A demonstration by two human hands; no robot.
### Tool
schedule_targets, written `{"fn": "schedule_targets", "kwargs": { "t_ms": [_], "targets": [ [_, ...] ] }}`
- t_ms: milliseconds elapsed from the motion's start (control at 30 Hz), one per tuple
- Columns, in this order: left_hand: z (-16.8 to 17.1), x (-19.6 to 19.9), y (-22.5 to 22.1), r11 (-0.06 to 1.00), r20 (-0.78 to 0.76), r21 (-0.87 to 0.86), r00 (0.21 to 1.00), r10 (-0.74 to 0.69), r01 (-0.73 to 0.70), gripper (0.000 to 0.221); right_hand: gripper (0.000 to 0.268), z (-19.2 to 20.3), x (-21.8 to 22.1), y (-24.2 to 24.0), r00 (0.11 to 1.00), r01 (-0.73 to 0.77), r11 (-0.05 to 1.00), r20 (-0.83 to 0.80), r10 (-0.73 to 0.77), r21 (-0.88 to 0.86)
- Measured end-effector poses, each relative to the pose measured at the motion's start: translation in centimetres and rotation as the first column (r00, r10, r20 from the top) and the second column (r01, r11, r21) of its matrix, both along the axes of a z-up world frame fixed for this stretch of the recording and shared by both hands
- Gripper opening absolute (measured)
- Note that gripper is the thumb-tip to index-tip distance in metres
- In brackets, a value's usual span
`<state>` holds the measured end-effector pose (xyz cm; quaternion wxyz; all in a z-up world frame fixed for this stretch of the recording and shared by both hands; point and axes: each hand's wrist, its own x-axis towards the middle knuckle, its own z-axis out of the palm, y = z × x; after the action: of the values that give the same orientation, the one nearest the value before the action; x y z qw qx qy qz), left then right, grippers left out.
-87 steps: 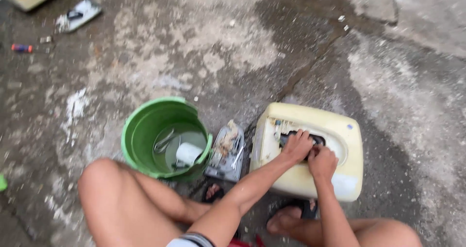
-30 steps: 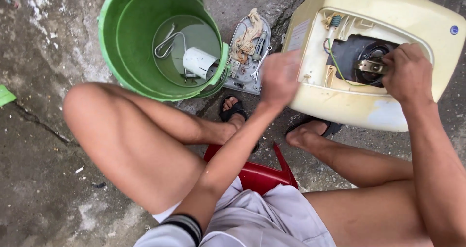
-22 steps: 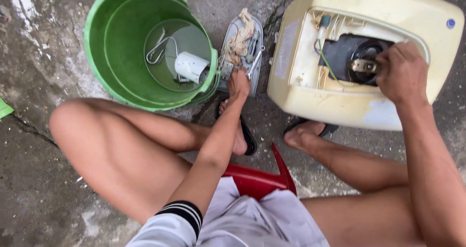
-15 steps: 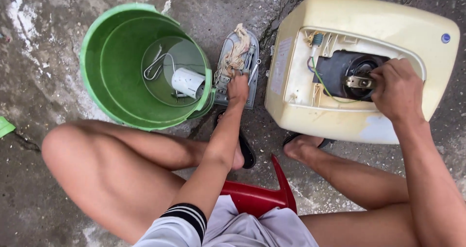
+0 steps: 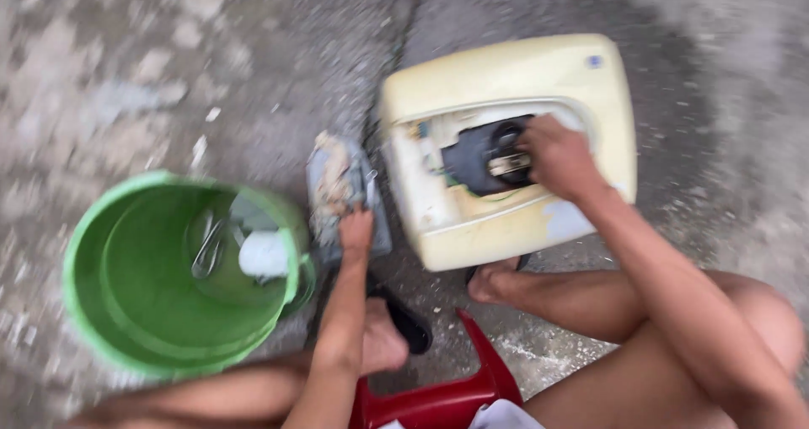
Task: Disassembling and inspecting the internal components of a small water heater tank, specifically focusing on the tank opening and heating element area.
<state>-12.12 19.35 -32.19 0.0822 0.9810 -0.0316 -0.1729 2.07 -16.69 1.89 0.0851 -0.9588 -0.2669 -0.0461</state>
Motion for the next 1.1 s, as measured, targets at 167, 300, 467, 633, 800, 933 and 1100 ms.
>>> {"fn": "schedule_targets", "kwargs": {
  "t_ms": [167, 300, 467, 633, 800, 933, 1100],
  "targets": [
    [2.2, 0.5, -1.0, 0.995, 0.188, 0.078, 0.979, -0.073, 0.059, 0.020, 0.012, -0.5, 0.0, -0.1, 1.000, -0.012, 0.998, 0.017, 0.010, 0.067],
    [4.7, 0.2, -1.9, 0.972, 0.373, 0.214, 0.912, -0.174, 0.098, 0.018, 0.017, -0.9, 0.1, -0.4, 0.999, -0.032, 0.998, 0.020, 0.031, 0.046],
    [6.0, 0.8, -2.0, 0.996, 0.073, 0.048, 0.994, 0.077, -0.080, 0.027, 0.040, -1.0, 0.1, -0.6, 0.998, -0.060, 0.997, -0.002, 0.060, -0.040],
    [9.5, -1.6, -2.8, 0.640, 0.032, -0.467, 0.712, 0.702, -0.610, 0.020, 0.050, -3.5, 0.6, -0.7, 0.996, -0.088, 0.986, 0.007, 0.090, -0.144],
    [14.9, -1.4, -4.2, 0.449, 0.098, -0.601, 0.497, 0.862, -0.661, 0.015, 0.054, -5.6, 1.2, -0.7, 0.997, -0.070, 0.987, 0.029, 0.075, -0.146],
    [28.4, 0.2, -8.7, 0.319, 0.076, -0.827, 0.470, 0.879, -0.462, 0.010, 0.014, -4.2, 0.9, -0.3, 0.990, -0.104, 0.987, 0.081, 0.114, -0.124],
    [34.2, 5.4, -13.5, 0.438, 0.240, -0.866, 0.571, 0.785, -0.239, 0.011, 0.053, -6.0, 1.7, -0.3, 0.996, -0.061, 0.979, 0.056, 0.073, -0.194]
  ]
}}
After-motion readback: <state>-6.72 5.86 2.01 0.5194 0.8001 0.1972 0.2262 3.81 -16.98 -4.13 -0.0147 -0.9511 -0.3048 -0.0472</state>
